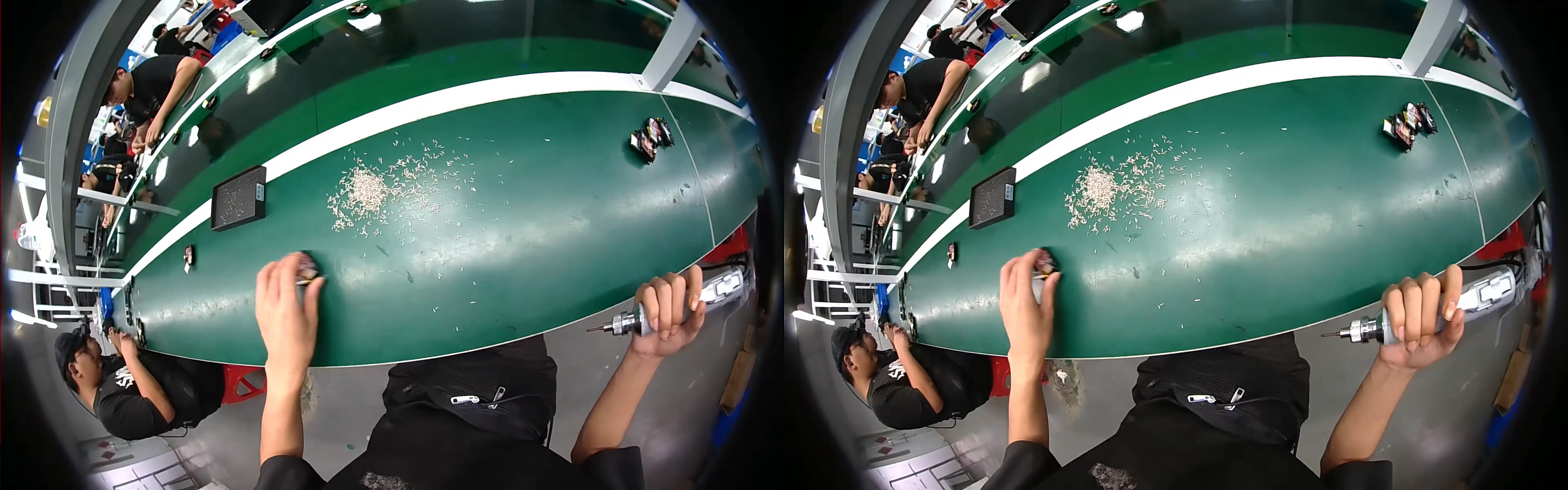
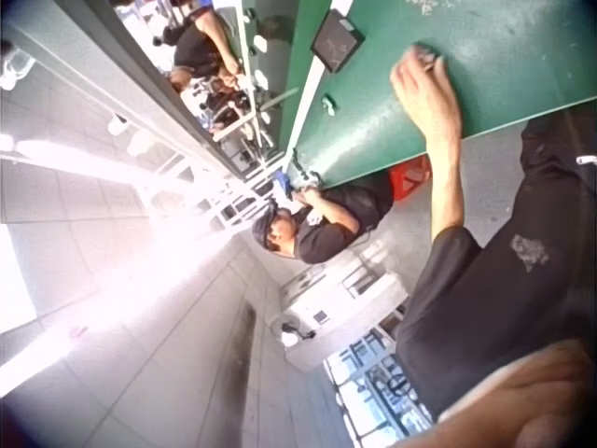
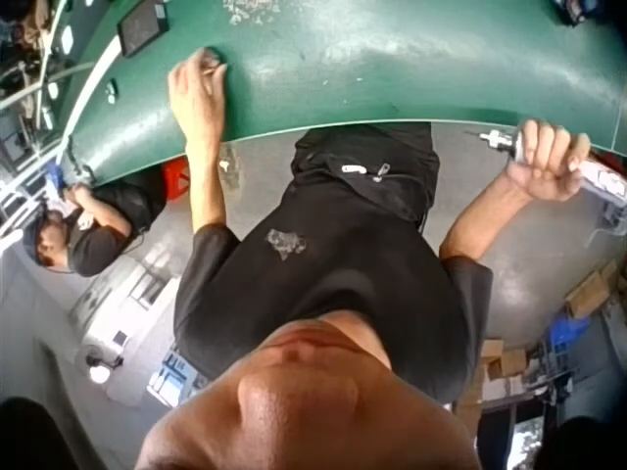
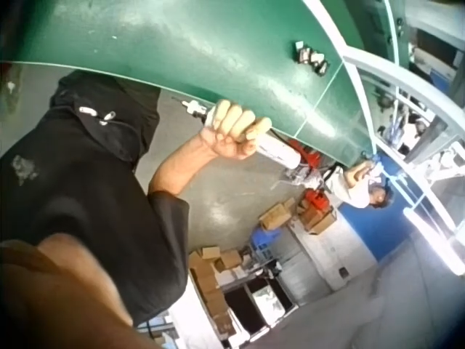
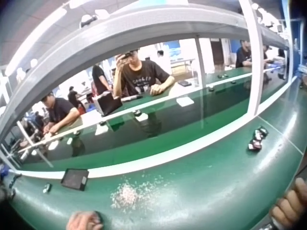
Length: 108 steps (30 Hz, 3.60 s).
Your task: Assemble small electronic components on a factory production line using a power screwdriver.
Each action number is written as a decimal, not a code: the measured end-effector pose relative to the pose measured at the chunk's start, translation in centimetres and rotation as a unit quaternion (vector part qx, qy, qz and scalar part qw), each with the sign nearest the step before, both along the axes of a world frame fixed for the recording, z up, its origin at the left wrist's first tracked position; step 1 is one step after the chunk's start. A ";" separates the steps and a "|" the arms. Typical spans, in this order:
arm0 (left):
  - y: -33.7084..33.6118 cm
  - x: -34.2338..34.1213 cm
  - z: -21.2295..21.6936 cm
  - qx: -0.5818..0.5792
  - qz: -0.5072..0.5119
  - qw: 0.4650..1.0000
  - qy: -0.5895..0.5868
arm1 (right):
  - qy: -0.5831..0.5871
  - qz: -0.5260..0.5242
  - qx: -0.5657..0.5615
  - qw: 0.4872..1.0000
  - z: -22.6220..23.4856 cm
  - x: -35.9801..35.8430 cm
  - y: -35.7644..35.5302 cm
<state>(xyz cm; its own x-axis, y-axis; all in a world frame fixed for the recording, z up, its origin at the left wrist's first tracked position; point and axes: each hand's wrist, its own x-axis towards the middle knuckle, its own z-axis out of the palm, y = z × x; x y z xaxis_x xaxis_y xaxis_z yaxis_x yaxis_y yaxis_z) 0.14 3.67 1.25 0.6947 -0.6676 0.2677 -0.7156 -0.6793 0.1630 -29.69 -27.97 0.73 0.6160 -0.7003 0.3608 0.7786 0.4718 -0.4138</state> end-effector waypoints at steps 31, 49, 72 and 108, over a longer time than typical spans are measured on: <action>-8.0 -11.2 0.1 -0.254 -0.242 0.855 0.381 | 0.026 -0.014 0.094 0.995 0.6 2.5 6.3; -9.6 -16.7 -1.2 -0.471 -0.183 0.430 0.748 | -0.025 -0.045 0.043 0.998 2.9 3.7 8.2; -10.8 -17.1 -0.2 -0.348 -0.201 0.772 0.493 | 0.043 -0.100 0.002 0.994 2.6 2.5 7.9; -26.0 -7.6 1.0 0.031 -0.533 0.828 0.171 | 0.101 -0.211 0.236 0.943 -3.4 -6.1 5.1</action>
<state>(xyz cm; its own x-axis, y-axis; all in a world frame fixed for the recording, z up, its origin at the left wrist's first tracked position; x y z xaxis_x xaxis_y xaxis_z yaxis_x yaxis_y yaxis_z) -7.49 -22.36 2.26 -0.2697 -0.9555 0.1198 -0.8335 0.2939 0.4679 -35.82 -22.89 -2.72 0.2689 -0.9520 -0.1463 0.8665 0.3054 -0.3949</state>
